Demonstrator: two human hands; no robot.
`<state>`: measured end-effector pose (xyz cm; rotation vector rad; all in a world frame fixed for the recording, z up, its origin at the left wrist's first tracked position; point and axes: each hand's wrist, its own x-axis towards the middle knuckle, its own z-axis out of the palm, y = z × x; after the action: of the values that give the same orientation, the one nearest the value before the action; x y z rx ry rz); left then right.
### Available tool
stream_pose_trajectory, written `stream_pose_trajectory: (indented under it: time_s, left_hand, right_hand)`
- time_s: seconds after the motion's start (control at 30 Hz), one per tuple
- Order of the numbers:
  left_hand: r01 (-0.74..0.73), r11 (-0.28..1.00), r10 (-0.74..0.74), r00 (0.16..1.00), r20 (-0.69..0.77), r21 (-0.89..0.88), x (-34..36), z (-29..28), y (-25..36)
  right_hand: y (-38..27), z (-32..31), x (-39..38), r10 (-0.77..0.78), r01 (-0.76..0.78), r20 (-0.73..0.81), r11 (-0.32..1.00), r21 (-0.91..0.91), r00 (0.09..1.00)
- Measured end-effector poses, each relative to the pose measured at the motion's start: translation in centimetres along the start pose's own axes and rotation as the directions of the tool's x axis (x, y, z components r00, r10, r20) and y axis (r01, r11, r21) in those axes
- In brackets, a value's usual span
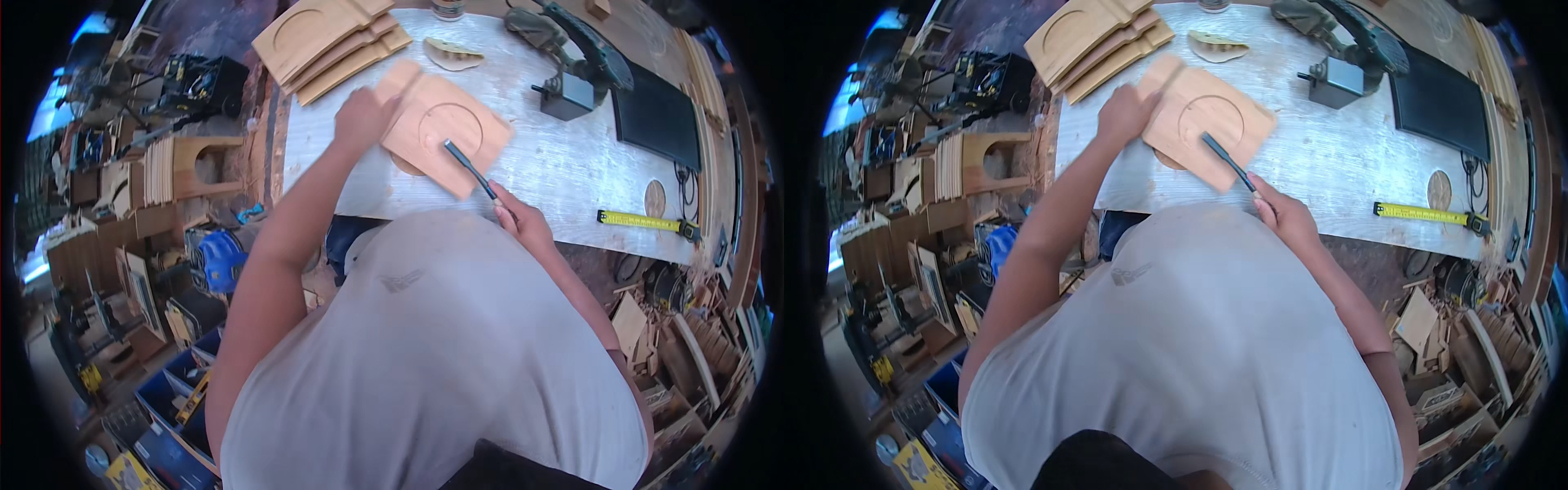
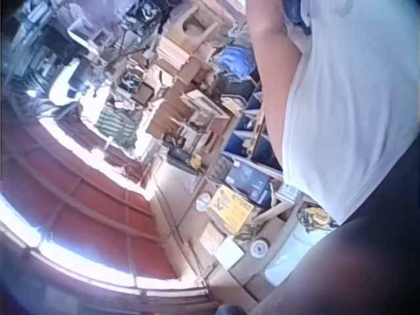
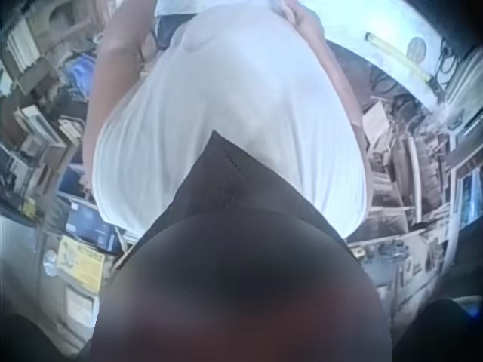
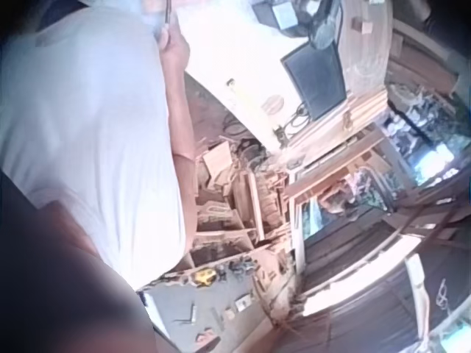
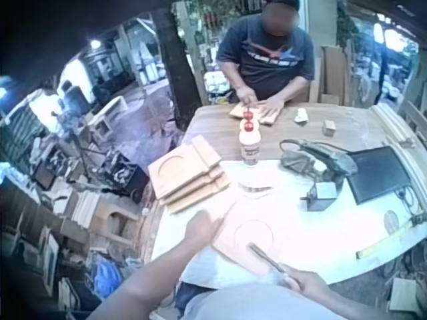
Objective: Using a chisel to carve out a circular recess in a block of wood.
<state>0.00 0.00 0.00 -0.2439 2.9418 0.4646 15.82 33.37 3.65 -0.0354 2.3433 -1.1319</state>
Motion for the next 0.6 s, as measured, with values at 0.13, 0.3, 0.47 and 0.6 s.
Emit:
stream_pose_trajectory:
  time_s: [0.13, 0.3, 0.47, 0.6]
  left_hand:
    - [0.177, 0.983, -0.174, 0.983, 0.063, -0.054, -6.6, 0.7, -0.5]
    - [-0.034, 0.998, 0.017, 0.958, -0.288, -0.055, -6.8, 0.7, -2.1]
    - [-0.341, 0.936, 0.275, 0.862, -0.425, -0.085, -0.9, 3.3, -0.9]
    - [-0.329, 0.943, 0.31, 0.927, -0.213, -0.057, 0.0, 3.0, 0.3]
  right_hand:
    - [1.2, -0.6, -1.3, -0.077, 0.074, -0.021, 0.993, -0.095, 0.997]
    - [0.2, -1.0, 0.3, -0.081, 0.081, 0.011, 0.97, -0.228, 0.997]
    - [0.0, -2.0, 0.9, -0.203, 0.207, 0.043, 0.939, -0.276, 0.978]
    - [0.4, -2.4, 1.3, -0.194, 0.212, 0.09, 0.939, -0.27, 0.977]
